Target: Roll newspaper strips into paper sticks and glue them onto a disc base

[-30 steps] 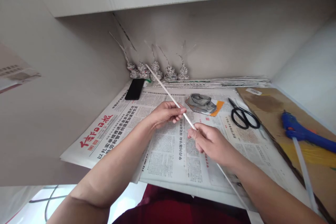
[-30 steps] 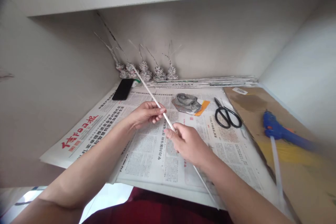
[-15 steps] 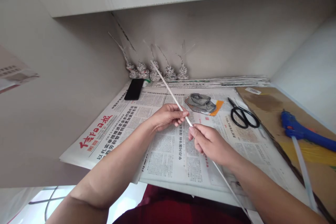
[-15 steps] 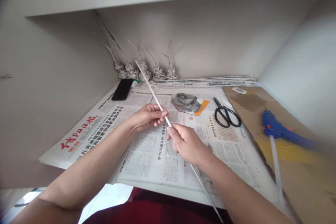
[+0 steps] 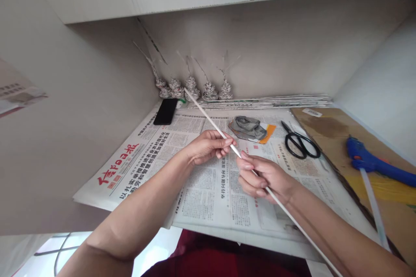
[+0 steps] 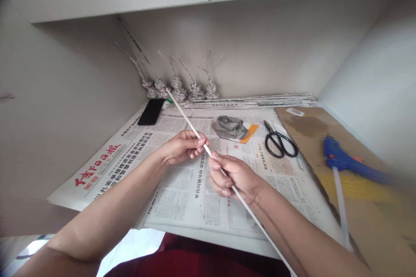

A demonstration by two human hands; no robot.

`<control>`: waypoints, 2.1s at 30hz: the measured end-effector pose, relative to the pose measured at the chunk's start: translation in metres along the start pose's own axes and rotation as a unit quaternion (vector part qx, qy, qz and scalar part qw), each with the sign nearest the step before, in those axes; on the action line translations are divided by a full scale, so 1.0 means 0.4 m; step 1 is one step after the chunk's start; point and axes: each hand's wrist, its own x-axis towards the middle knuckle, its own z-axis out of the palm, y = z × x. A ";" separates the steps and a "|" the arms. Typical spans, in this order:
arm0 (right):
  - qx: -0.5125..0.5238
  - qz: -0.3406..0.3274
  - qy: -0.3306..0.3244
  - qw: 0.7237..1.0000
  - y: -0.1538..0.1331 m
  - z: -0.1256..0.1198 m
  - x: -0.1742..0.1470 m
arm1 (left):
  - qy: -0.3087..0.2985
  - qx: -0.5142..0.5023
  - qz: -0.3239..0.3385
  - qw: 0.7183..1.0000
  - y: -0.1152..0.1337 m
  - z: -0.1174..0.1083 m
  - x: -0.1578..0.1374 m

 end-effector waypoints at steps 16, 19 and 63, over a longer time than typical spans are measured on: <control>-0.019 -0.009 0.000 1.000 -0.002 0.004 -0.001 | -0.013 -0.015 0.003 1.000 -0.003 -0.003 0.000; -0.194 -0.054 0.129 0.971 0.008 0.004 0.002 | -0.017 0.009 -0.010 1.000 -0.008 -0.002 0.004; 0.066 0.006 -0.028 0.997 0.005 0.002 0.006 | -0.011 -0.011 0.001 1.000 -0.004 0.003 0.001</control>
